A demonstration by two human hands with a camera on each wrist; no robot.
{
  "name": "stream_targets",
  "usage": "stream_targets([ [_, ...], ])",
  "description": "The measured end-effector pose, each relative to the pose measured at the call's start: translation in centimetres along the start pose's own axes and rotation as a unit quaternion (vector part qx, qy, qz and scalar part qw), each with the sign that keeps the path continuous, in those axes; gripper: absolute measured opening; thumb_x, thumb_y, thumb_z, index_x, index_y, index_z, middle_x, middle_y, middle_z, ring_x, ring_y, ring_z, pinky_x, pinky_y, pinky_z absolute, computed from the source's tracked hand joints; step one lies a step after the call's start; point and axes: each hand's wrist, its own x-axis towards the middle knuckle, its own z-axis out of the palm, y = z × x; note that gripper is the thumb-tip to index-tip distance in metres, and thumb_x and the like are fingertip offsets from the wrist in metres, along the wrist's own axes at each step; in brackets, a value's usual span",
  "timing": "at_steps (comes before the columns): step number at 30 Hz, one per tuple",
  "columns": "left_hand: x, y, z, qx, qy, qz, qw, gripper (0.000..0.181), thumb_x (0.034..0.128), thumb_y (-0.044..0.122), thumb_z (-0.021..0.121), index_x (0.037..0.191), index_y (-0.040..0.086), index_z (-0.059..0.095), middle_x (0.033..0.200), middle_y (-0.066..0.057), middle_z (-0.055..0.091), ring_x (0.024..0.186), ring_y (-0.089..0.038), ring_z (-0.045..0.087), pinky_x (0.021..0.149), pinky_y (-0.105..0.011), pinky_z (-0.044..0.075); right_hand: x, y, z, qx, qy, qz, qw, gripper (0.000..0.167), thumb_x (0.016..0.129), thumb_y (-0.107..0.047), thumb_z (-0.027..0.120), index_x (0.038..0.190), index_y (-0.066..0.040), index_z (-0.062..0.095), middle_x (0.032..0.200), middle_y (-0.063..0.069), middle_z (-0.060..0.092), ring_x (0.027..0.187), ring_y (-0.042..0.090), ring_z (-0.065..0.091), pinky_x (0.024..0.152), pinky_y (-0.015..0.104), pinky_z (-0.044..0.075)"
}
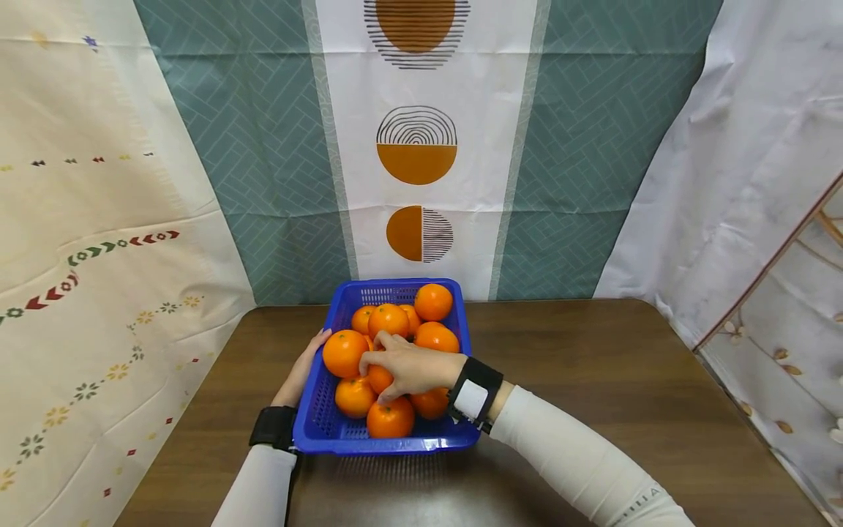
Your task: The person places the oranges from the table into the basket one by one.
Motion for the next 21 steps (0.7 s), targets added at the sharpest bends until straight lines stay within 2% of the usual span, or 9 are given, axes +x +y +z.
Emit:
stream_targets([
  [4,0.09,0.0,-0.07,-0.001,-0.012,0.005,0.9999,0.062,0.1109,0.054,0.032,0.165,0.032,0.012,0.162,-0.009,0.03,0.141,-0.033,0.039,0.113,-0.056,0.04,-0.04,-0.12,-0.07,-0.011,0.002,-0.002,0.9999,0.043,0.092,-0.037,0.08,0.131,-0.026,0.063,0.127,0.002,0.044,0.117,0.021,0.045,0.097,0.034,0.044],
  [10,0.31,0.13,-0.29,0.002,-0.01,0.02,0.9998,0.063,0.1114,0.052,0.032,0.165,0.027,0.012,0.161,-0.011,0.029,0.14,-0.032,0.04,0.114,-0.055,0.039,-0.17,-0.23,-0.33,-0.006,0.003,0.001,1.0,0.044,0.097,-0.031,0.076,0.138,-0.028,0.061,0.138,0.007,0.043,0.122,0.023,0.045,0.101,0.039,0.043],
  [17,0.38,-0.01,-0.16,-0.014,-0.008,0.012,0.9998,0.064,0.1114,0.051,0.032,0.166,0.028,0.009,0.165,-0.009,0.025,0.145,-0.032,0.033,0.119,-0.057,0.031,-0.39,-0.3,-0.67,-0.015,-0.01,-0.002,0.9998,0.05,0.098,-0.028,0.074,0.146,-0.028,0.057,0.144,0.01,0.045,0.125,0.026,0.047,0.105,0.042,0.044],
  [21,0.3,-0.11,-0.02,-0.012,-0.006,0.004,0.9999,0.065,0.111,0.052,0.033,0.167,0.03,0.007,0.166,-0.009,0.023,0.147,-0.035,0.031,0.119,-0.061,0.029,-0.71,-0.27,-0.82,-0.021,-0.014,-0.007,0.9997,0.054,0.099,-0.027,0.073,0.15,-0.028,0.054,0.151,0.013,0.043,0.132,0.029,0.045,0.11,0.045,0.043],
])
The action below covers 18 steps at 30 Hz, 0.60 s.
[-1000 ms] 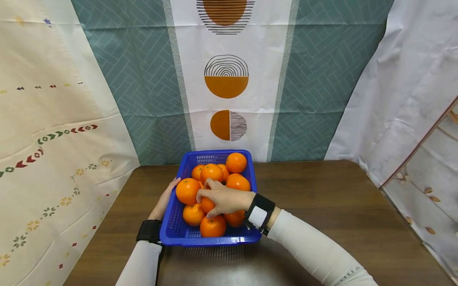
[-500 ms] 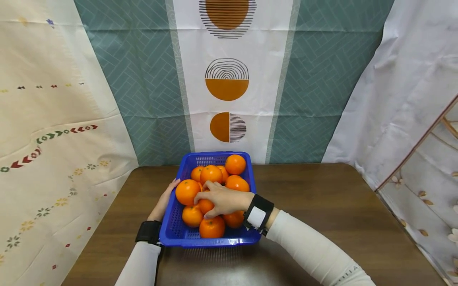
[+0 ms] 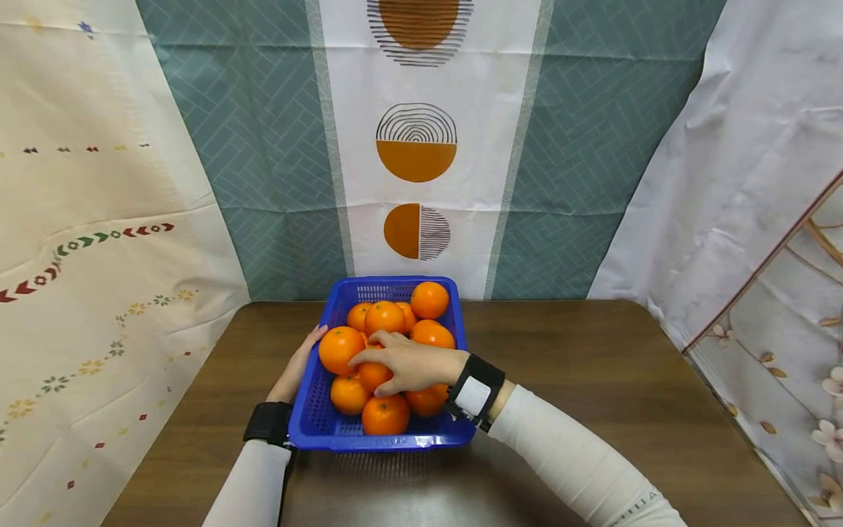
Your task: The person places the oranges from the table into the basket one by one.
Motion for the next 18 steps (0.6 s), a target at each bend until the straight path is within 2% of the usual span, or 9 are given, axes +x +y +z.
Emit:
stream_targets([
  [6,0.0,0.3,0.0,-0.004,0.006,-0.001,1.0,0.067,0.1102,0.054,0.035,0.166,0.03,0.008,0.166,-0.008,0.023,0.148,-0.035,0.03,0.12,-0.062,0.027,-0.7,-0.2,-1.1,0.019,0.011,0.006,0.9997,0.055,0.099,-0.028,0.073,0.151,-0.027,0.053,0.152,0.011,0.043,0.133,0.027,0.045,0.107,0.044,0.047],
  [9,0.1,0.4,-0.1,0.0,0.006,0.005,1.0,0.065,0.1108,0.053,0.033,0.166,0.028,0.01,0.165,-0.01,0.024,0.146,-0.034,0.032,0.12,-0.06,0.029,-1.3,-0.1,-1.8,0.037,0.029,0.009,0.9989,0.055,0.099,-0.029,0.073,0.15,-0.025,0.053,0.15,0.009,0.043,0.13,0.025,0.047,0.105,0.043,0.048],
  [11,0.3,0.6,-0.2,0.008,0.008,0.012,0.9999,0.064,0.1112,0.053,0.033,0.165,0.027,0.011,0.164,-0.01,0.025,0.145,-0.034,0.034,0.118,-0.058,0.032,-1.6,0.2,-2.2,0.052,0.048,0.005,0.9975,0.054,0.099,-0.028,0.073,0.15,-0.022,0.054,0.15,0.008,0.044,0.132,0.026,0.047,0.108,0.045,0.046],
  [15,0.4,1.5,-1.0,0.054,0.036,0.045,0.9969,0.065,0.1115,0.052,0.035,0.166,0.024,0.016,0.165,-0.01,0.027,0.145,-0.032,0.036,0.115,-0.054,0.038,-2.7,0.9,-3.3,0.078,0.101,0.001,0.9918,0.051,0.1,-0.023,0.072,0.148,-0.015,0.056,0.15,0.01,0.045,0.136,0.029,0.044,0.11,0.05,0.044],
  [18,0.4,3.6,-1.9,0.129,0.071,0.09,0.985,0.064,0.1125,0.048,0.036,0.166,0.017,0.02,0.167,-0.013,0.027,0.148,-0.035,0.032,0.117,-0.057,0.034,-3.7,1.8,-4.7,0.088,0.153,0.003,0.9844,0.049,0.1,-0.021,0.072,0.146,-0.013,0.057,0.148,0.012,0.046,0.135,0.031,0.044,0.109,0.052,0.044],
])
